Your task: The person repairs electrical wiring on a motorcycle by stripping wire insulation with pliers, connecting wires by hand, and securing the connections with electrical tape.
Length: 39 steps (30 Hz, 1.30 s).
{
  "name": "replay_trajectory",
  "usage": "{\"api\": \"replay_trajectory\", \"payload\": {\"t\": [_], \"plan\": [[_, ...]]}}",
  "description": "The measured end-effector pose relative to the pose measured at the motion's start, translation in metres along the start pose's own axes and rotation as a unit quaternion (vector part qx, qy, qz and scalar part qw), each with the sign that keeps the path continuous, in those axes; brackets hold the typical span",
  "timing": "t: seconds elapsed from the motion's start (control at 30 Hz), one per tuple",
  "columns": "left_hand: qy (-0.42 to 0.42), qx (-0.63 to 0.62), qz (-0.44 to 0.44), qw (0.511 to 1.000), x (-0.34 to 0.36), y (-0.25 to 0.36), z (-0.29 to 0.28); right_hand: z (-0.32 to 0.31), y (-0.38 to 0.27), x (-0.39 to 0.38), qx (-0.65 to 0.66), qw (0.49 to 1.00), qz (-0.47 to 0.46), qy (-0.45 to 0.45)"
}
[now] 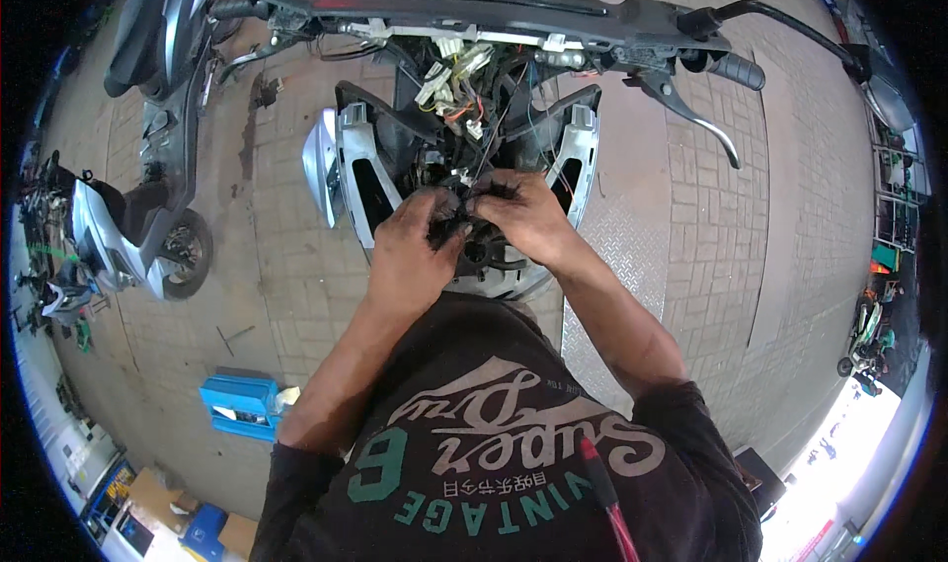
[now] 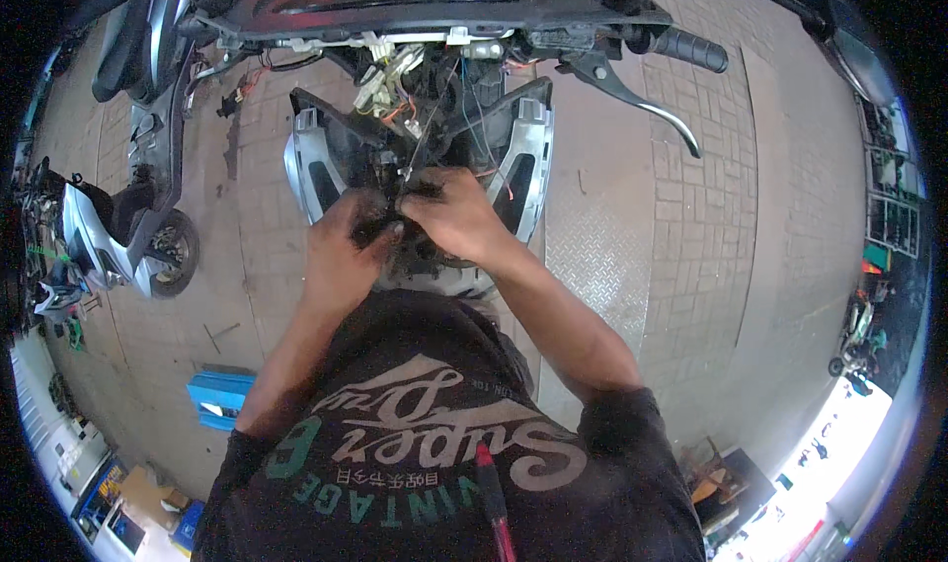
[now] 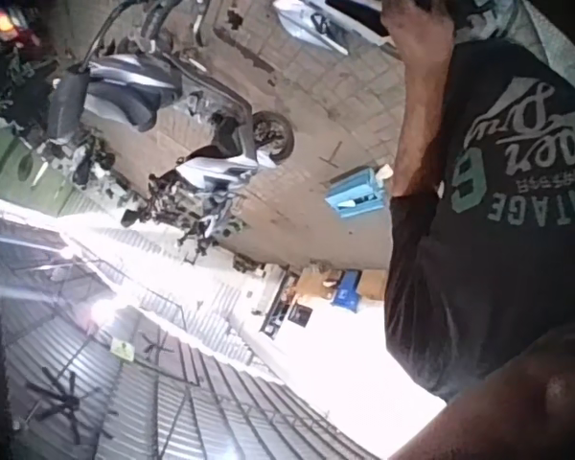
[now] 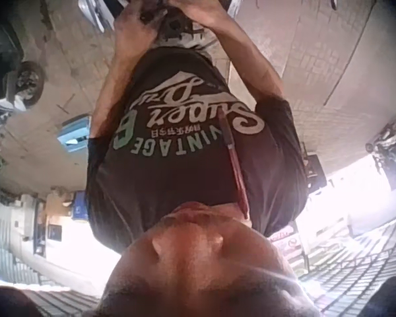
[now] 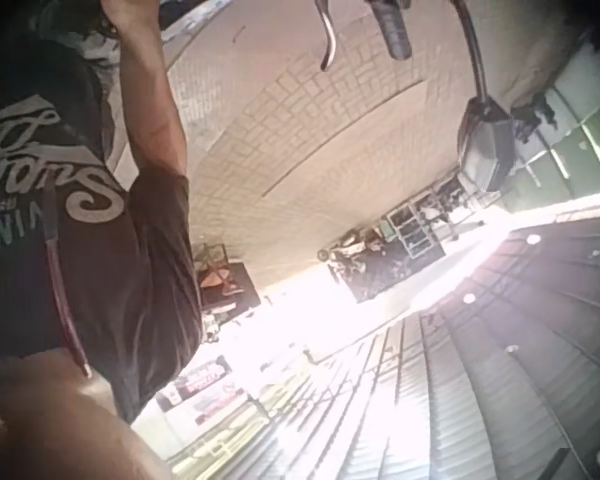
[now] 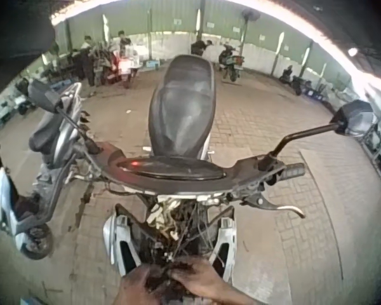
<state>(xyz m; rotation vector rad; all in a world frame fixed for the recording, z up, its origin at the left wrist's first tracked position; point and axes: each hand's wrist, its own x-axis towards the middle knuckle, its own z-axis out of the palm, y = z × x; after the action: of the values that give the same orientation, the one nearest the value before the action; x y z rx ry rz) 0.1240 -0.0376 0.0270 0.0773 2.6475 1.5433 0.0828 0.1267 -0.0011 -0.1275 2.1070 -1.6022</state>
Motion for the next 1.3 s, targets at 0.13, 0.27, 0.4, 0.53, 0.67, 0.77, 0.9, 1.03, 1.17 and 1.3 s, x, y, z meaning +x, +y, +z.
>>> {"api": "replay_trajectory", "payload": {"t": [0.13, 0.27, 0.4, 0.53, 0.67, 0.77, 0.9, 1.03, 1.17, 1.3], "plan": [[0.004, 0.024, 0.003, 1.000, -0.001, -0.007, 0.001, 0.004, -0.012, 0.000, 0.048, 0.998, 0.047, -0.004], [-0.005, 0.037, 0.009, 0.999, 0.000, -0.006, 0.000, 0.005, -0.013, -0.001, 0.048, 0.997, 0.056, 0.005], [-0.013, 0.029, -0.010, 0.999, 0.002, -0.005, -0.001, 0.004, -0.014, 0.000, 0.031, 0.999, 0.043, -0.001], [-0.015, 0.025, -0.020, 0.999, 0.005, -0.005, 0.001, 0.007, -0.003, 0.000, 0.083, 0.996, 0.029, 0.013], [-0.073, -0.046, -0.076, 0.993, 0.011, -0.012, -0.003, 0.005, 0.006, 0.000, 0.076, 0.997, 0.014, 0.010], [-0.133, -0.125, -0.121, 0.976, 0.020, -0.014, -0.009, 0.004, 0.010, 0.000, 0.068, 0.998, -0.003, 0.003], [-0.194, -0.161, -0.152, 0.956, 0.029, -0.019, -0.017, 0.001, 0.003, 0.002, 0.046, 0.998, -0.023, -0.027], [-0.173, -0.084, -0.069, 0.979, 0.030, -0.018, -0.018, 0.001, -0.006, 0.002, 0.037, 0.999, -0.029, -0.027], [-0.161, -0.064, -0.045, 0.984, 0.031, -0.006, -0.025, -0.001, -0.018, 0.002, -0.004, 1.000, -0.026, -0.014], [-0.100, 0.054, 0.035, 0.993, 0.025, -0.005, -0.028, 0.000, -0.020, -0.001, -0.084, 0.993, -0.045, 0.076]]}}
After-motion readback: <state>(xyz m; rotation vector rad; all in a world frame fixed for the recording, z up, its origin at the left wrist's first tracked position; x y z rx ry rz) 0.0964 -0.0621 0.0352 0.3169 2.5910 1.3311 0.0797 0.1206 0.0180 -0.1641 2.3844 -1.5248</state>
